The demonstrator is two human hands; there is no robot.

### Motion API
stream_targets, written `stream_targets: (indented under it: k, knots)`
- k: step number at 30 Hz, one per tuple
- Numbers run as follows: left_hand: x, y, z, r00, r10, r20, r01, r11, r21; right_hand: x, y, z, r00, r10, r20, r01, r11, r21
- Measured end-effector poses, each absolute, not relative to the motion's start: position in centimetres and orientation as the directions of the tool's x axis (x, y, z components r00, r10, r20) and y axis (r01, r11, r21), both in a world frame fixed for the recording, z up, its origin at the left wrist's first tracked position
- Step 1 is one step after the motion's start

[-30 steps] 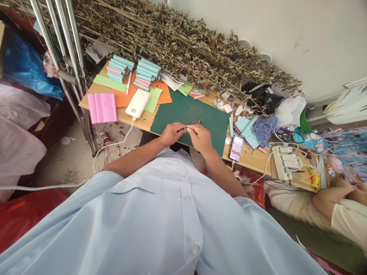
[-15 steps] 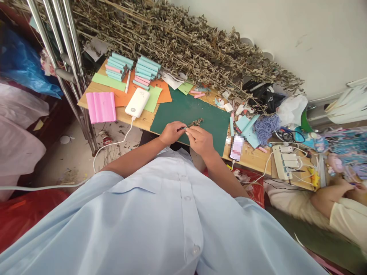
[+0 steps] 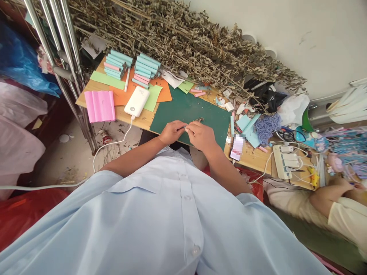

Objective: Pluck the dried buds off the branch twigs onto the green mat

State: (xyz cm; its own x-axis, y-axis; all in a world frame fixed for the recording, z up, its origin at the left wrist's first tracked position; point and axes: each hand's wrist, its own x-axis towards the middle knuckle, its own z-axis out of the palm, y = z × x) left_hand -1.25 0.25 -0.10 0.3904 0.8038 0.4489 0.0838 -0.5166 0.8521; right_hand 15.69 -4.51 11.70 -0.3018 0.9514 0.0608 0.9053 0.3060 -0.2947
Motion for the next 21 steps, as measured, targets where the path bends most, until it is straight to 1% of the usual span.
stream_targets:
  k: [4, 8, 10, 13, 15, 17, 19, 21]
  knots:
    - [-1.2, 0.3, 0.2, 0.395, 0.786, 0.475, 0.066, -0.541, 0.839, 15.5, -3.9, 12.4, -0.307, 0.952, -0.005, 0.918, 0.295, -0.265]
    - [-1.1, 0.4, 0.1, 0.391, 0.792, 0.468, 0.083, -0.537, 0.84, 15.7, -3.6, 12.4, -0.309, 0.951, -0.021, 0.915, 0.291, -0.278]
    - [-1.2, 0.5, 0.0, 0.39, 0.801, 0.454, 0.098, -0.527, 0.844, 16.0, -3.4, 12.4, -0.325, 0.946, -0.01, 0.895, 0.304, -0.328]
    - [-1.2, 0.5, -0.2, 0.378, 0.81, 0.449, 0.107, -0.52, 0.848, 16.9, -3.4, 11.9, -0.342, 0.937, 0.071, 0.81, 0.332, -0.484]
    - [-1.1, 0.5, -0.4, 0.361, 0.816, 0.452, 0.108, -0.518, 0.849, 17.8, -3.3, 11.2, -0.257, 0.953, 0.159, 0.756, 0.3, -0.581]
    - [-1.1, 0.5, -0.5, 0.345, 0.823, 0.452, 0.116, -0.515, 0.849, 19.0, -3.3, 10.0, -0.106, 0.972, 0.209, 0.749, 0.216, -0.626]
    - [-1.0, 0.5, -0.4, 0.332, 0.832, 0.444, 0.131, -0.507, 0.852, 20.4, -3.3, 8.4, 0.022, 0.981, 0.19, 0.777, 0.103, -0.621]
    - [-1.0, 0.4, -0.3, 0.325, 0.841, 0.432, 0.142, -0.495, 0.857, 21.7, -3.4, 6.8, 0.145, 0.981, 0.129, 0.8, -0.039, -0.599]
